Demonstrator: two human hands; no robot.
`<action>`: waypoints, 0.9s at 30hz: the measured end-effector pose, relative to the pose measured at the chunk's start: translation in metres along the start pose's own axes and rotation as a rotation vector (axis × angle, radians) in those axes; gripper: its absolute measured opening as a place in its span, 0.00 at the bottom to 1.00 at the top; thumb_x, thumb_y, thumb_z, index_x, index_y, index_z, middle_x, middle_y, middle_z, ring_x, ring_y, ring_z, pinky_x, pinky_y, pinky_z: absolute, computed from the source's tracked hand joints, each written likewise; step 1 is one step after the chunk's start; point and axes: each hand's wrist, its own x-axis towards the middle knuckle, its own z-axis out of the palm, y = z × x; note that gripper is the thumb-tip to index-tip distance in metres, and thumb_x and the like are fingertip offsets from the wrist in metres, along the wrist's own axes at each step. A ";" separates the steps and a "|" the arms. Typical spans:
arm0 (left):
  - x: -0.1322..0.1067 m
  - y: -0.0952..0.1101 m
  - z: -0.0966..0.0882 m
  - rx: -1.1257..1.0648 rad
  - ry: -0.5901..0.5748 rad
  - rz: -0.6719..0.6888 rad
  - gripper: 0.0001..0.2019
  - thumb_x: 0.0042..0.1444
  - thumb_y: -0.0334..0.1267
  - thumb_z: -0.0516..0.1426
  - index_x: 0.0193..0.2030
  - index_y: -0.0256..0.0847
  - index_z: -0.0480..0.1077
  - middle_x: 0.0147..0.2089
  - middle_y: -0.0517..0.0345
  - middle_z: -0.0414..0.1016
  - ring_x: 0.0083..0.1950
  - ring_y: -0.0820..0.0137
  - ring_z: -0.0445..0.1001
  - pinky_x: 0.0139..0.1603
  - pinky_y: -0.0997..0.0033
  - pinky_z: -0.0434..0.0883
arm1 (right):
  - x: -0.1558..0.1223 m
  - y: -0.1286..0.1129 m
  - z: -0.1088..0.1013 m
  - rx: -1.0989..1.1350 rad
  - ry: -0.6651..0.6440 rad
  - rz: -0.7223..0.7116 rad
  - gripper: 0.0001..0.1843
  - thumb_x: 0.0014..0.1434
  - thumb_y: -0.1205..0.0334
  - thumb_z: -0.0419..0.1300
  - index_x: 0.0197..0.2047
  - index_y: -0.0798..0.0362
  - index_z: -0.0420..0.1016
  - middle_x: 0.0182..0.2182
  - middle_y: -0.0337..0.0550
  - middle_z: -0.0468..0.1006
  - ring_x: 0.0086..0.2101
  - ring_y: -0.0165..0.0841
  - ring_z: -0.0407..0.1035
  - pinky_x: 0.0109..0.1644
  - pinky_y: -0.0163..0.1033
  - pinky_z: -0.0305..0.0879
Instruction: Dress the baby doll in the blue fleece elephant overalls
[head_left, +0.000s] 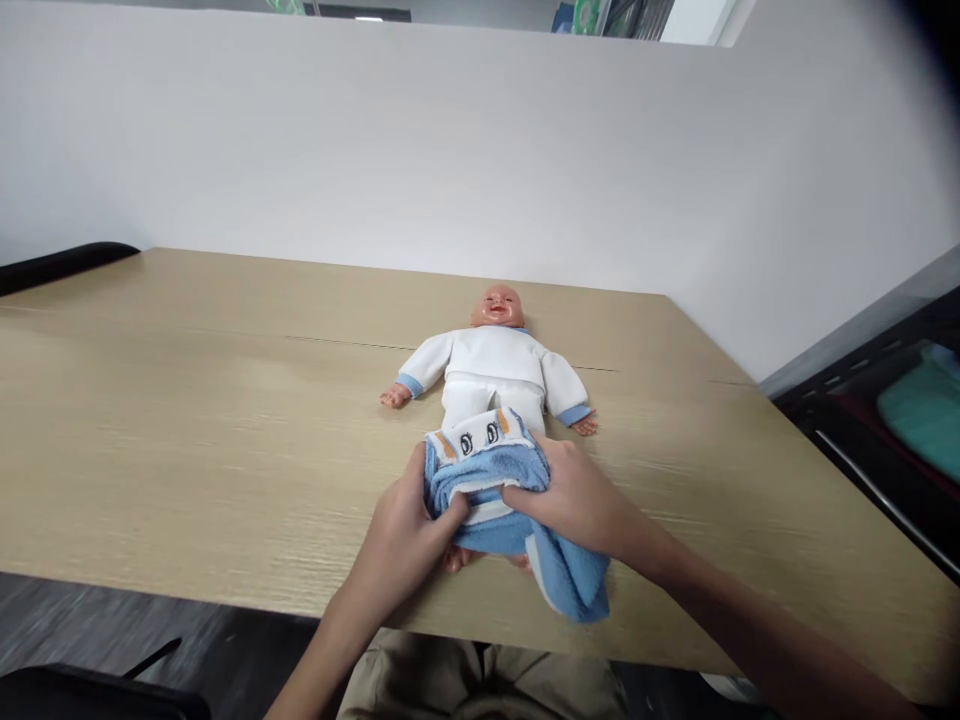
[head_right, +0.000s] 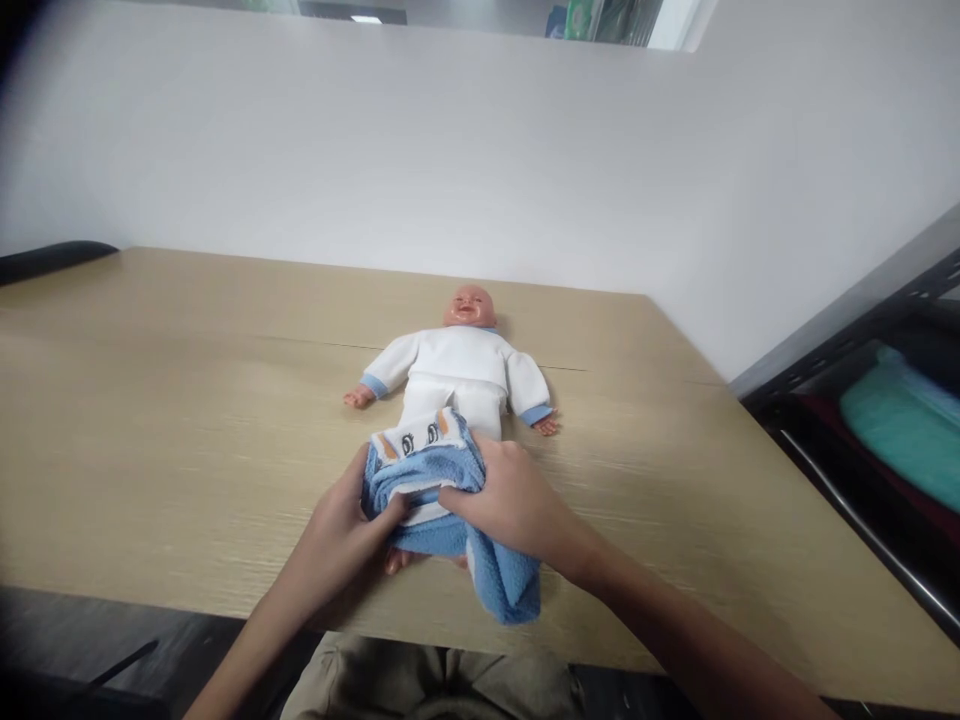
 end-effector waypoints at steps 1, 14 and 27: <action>0.004 -0.002 0.000 0.003 0.004 0.010 0.24 0.68 0.51 0.57 0.66 0.43 0.64 0.48 0.51 0.83 0.47 0.53 0.82 0.49 0.56 0.75 | 0.003 0.002 0.001 0.007 0.001 -0.003 0.07 0.58 0.64 0.67 0.42 0.50 0.78 0.38 0.42 0.87 0.39 0.40 0.79 0.43 0.42 0.69; 0.027 -0.003 -0.008 -0.036 0.014 0.035 0.19 0.69 0.44 0.59 0.64 0.46 0.70 0.56 0.52 0.84 0.55 0.54 0.82 0.56 0.55 0.76 | 0.034 0.009 0.000 -0.016 -0.024 0.011 0.02 0.60 0.62 0.65 0.35 0.50 0.77 0.35 0.41 0.87 0.36 0.39 0.80 0.40 0.41 0.70; -0.034 -0.005 -0.020 -0.053 0.038 0.019 0.23 0.72 0.51 0.58 0.70 0.53 0.70 0.73 0.53 0.77 0.66 0.52 0.81 0.59 0.59 0.81 | 0.002 -0.032 0.009 0.111 -0.190 -0.069 0.09 0.55 0.67 0.66 0.29 0.47 0.71 0.26 0.32 0.80 0.26 0.32 0.70 0.30 0.37 0.63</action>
